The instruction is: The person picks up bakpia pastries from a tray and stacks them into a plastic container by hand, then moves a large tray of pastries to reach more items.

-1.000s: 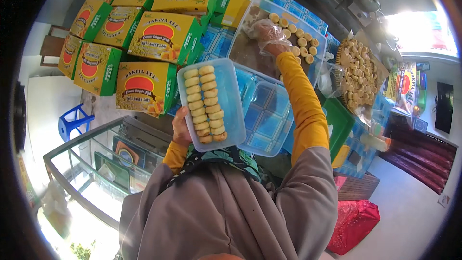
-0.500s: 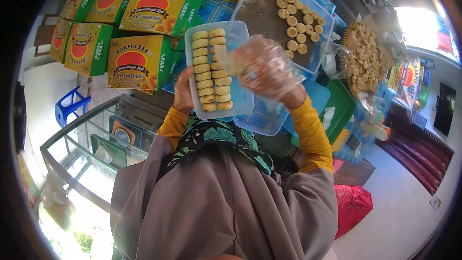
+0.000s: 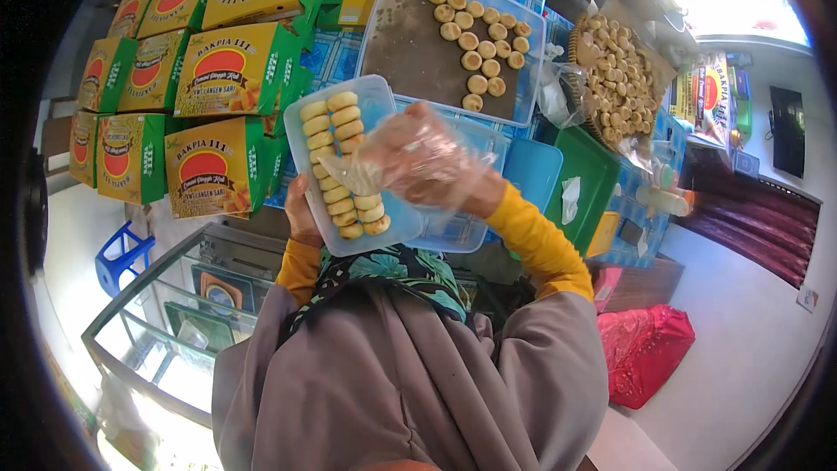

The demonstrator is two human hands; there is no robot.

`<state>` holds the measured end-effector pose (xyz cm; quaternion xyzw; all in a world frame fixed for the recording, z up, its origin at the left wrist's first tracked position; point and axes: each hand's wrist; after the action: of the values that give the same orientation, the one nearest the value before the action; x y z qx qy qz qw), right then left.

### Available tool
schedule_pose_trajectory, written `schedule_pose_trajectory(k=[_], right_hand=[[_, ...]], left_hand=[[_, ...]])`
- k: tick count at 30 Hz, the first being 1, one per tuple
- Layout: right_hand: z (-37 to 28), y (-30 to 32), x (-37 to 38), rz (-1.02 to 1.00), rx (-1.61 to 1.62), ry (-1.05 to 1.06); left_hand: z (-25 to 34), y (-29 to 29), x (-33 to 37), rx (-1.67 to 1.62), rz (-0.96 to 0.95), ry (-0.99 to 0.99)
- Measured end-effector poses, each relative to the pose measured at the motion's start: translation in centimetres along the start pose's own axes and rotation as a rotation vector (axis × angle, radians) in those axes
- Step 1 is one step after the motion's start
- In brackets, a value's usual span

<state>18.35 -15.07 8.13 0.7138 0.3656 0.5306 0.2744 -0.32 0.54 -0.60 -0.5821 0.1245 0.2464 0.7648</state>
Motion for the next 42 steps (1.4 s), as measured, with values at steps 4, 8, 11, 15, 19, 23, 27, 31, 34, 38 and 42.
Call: schedule_pose_trajectory(k=[4,8,11,15,19,23,27,31,34,38,42], right_hand=[[8.9,2.3,-0.8,0.378,0.144,-0.439],[18.7,-1.2,-4.7,-0.223,-0.487,-0.749],[20.9,-5.7,-7.4,-0.338,-0.592,-0.750],[17.2,-7.5,-4.9,-0.283,-0.617,-0.564],[16.8,-5.7,-3.8,-0.287,-0.558,-0.621],[15.1,-4.1,-1.2,-0.106,-0.283,-0.945],[6.9,0.5,4.3,0.096,0.284,-0.559],[1.1,0.6,6.1,-0.071,0.060,-0.282],[0.7,0.0,6.2,-0.054,-0.338,-0.046],[3.8,-1.9,4.7,-0.225,-0.159,-0.023],[3.7,-2.9,5.4,-0.167,-0.109,-0.009]], left_hand=[[0.1,0.9,-0.5,0.039,0.078,-0.039],[-0.2,1.6,0.4,0.064,0.085,-0.099],[-0.3,0.8,0.4,0.066,0.109,-0.088],[0.5,1.7,-1.2,0.022,0.169,-0.146],[0.5,2.1,-0.4,0.052,0.146,-0.093],[0.9,1.2,-0.4,0.092,0.085,-0.086],[0.8,1.4,-0.4,0.146,0.059,-0.103],[0.4,0.0,0.2,0.123,0.024,-0.087],[0.4,-0.9,-0.1,0.135,0.014,-0.067],[-0.4,-0.2,-0.5,0.078,0.021,-0.038],[-0.5,1.5,-0.5,0.028,0.028,0.010]])
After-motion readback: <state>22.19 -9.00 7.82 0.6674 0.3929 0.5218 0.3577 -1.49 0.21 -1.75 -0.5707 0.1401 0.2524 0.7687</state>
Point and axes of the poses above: each hand's wrist, its own x-axis towards the middle knuckle, its own y-axis out of the back of the hand, z = x × y, and after that the axes turned 11 degrees about z, right-handed
